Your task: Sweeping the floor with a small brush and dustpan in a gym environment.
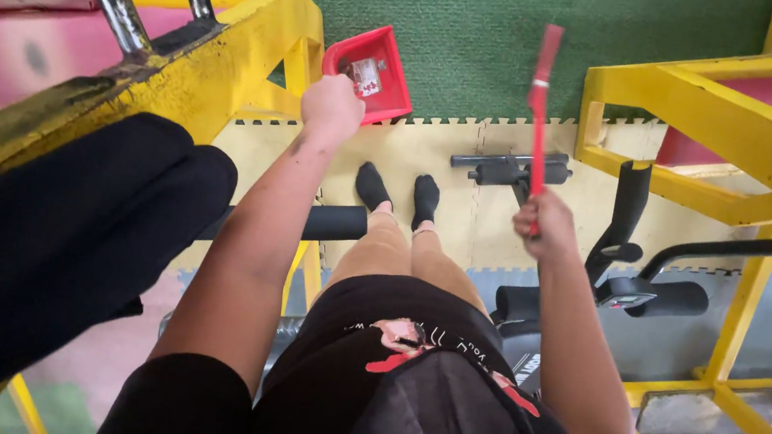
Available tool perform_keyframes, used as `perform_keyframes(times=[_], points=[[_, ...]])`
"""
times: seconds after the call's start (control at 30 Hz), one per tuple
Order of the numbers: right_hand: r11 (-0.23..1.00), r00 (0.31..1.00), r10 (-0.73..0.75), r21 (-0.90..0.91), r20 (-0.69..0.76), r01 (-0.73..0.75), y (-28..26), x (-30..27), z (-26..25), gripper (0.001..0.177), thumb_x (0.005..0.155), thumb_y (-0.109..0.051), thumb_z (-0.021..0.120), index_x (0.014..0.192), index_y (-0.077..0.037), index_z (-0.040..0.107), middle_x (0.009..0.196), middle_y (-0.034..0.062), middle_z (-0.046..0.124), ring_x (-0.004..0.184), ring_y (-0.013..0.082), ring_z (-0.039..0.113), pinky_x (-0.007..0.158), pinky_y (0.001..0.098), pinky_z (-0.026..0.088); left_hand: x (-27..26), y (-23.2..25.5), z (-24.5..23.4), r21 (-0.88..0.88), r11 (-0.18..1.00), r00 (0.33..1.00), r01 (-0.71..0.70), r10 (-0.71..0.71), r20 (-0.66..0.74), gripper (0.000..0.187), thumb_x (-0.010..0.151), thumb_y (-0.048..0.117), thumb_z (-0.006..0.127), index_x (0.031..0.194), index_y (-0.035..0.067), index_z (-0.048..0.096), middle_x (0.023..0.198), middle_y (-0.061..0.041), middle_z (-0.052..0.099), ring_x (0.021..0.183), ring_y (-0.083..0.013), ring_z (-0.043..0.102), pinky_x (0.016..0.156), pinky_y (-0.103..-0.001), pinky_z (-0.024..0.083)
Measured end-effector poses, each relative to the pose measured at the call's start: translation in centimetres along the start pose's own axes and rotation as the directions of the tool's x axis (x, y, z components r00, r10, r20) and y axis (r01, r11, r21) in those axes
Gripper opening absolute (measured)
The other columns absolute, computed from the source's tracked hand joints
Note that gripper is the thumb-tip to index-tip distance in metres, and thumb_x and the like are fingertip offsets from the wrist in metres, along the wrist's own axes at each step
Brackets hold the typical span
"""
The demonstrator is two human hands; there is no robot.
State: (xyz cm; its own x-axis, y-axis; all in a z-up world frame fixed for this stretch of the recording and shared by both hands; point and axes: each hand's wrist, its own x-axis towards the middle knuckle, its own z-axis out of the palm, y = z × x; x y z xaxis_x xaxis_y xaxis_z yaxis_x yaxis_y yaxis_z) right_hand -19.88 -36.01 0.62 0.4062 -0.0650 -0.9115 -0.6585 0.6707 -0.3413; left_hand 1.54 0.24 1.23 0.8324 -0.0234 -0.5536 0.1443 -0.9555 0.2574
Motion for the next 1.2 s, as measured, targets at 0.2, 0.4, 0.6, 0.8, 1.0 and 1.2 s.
perform_keyframes(times=[0.2, 0.4, 0.6, 0.8, 1.0, 1.2], points=[[0.995, 0.998, -0.058, -0.085, 0.015, 0.059, 6.5, 13.2, -0.2, 0.011, 0.095, -0.005, 0.051, 0.091, -0.013, 0.045, 0.067, -0.0027, 0.041, 0.05, 0.0093, 0.04, 0.041, 0.0262, 0.033, 0.2, 0.3, 0.2, -0.036, 0.999, 1.0, 0.011, -0.012, -0.022, 0.025, 0.083, 0.022, 0.069, 0.099, 0.005, 0.078, 0.097, -0.021, 0.075, 0.092, -0.0371, 0.073, 0.083, -0.047, 0.058], [0.872, 0.995, 0.07, -0.489, 0.069, -0.028, 11.1, 1.6, 14.6, 0.015, 0.091, -0.005, 0.048, 0.102, -0.015, 0.051, 0.065, 0.0008, 0.046, 0.048, 0.0142, 0.046, 0.04, 0.032, 0.039, 0.7, 0.8, 0.8, -0.039, 0.999, 1.0, 0.028, -0.028, -0.001, 0.024, 0.084, 0.021, 0.068, 0.098, 0.005, 0.077, 0.096, -0.02, 0.075, 0.092, -0.0361, 0.074, 0.081, -0.047, 0.058], [0.967, 0.919, 0.236, 0.018, 0.315, -0.255, 2.3, 3.1, 3.4, 0.003, 0.105, -0.013, 0.053, 0.105, -0.016, 0.05, 0.067, -0.0091, 0.041, 0.049, 0.001, 0.039, 0.037, 0.0176, 0.026, 1.1, 0.2, 0.3, -0.057, 0.998, 0.999, 0.036, -0.037, -0.023, 0.024, 0.082, 0.02, 0.067, 0.098, 0.004, 0.077, 0.096, -0.02, 0.075, 0.093, -0.0365, 0.074, 0.083, -0.046, 0.058], [0.991, 0.991, 0.127, -0.048, 0.038, -0.125, -5.1, -1.1, 4.4, 0.018, 0.098, -0.008, 0.047, 0.108, -0.021, 0.055, 0.064, -0.0093, 0.035, 0.047, 0.0001, 0.034, 0.038, 0.0164, 0.024, 2.3, -0.4, 0.2, -0.052, 0.998, 0.999, 0.028, -0.03, -0.025, 0.024, 0.083, 0.018, 0.066, 0.099, 0.004, 0.078, 0.098, -0.02, 0.075, 0.094, -0.0369, 0.074, 0.083, -0.047, 0.058], [0.97, 0.997, -0.076, -0.228, 0.021, 0.079, 1.4, 11.7, 2.6, 0.014, 0.093, 0.002, 0.053, 0.092, -0.012, 0.05, 0.07, -0.0019, 0.045, 0.054, 0.0106, 0.047, 0.043, 0.0274, 0.037, 1.9, -0.2, -0.1, -0.072, 0.996, 0.999, 0.05, -0.05, -0.011, 0.025, 0.084, 0.021, 0.067, 0.1, 0.004, 0.077, 0.098, -0.02, 0.075, 0.095, -0.0366, 0.074, 0.085, -0.047, 0.058], [0.832, 0.998, 0.048, -0.554, 0.035, -0.021, 9.7, 3.6, 16.0, 0.013, 0.093, -0.007, 0.047, 0.103, -0.01, 0.054, 0.067, 0.0066, 0.05, 0.049, 0.0203, 0.052, 0.04, 0.0365, 0.044, 1.7, 0.1, -0.5, -0.089, 0.994, 0.998, 0.063, -0.062, 0.021, 0.027, 0.084, 0.022, 0.066, 0.102, 0.005, 0.077, 0.1, -0.02, 0.075, 0.095, -0.0371, 0.073, 0.084, -0.048, 0.058]])
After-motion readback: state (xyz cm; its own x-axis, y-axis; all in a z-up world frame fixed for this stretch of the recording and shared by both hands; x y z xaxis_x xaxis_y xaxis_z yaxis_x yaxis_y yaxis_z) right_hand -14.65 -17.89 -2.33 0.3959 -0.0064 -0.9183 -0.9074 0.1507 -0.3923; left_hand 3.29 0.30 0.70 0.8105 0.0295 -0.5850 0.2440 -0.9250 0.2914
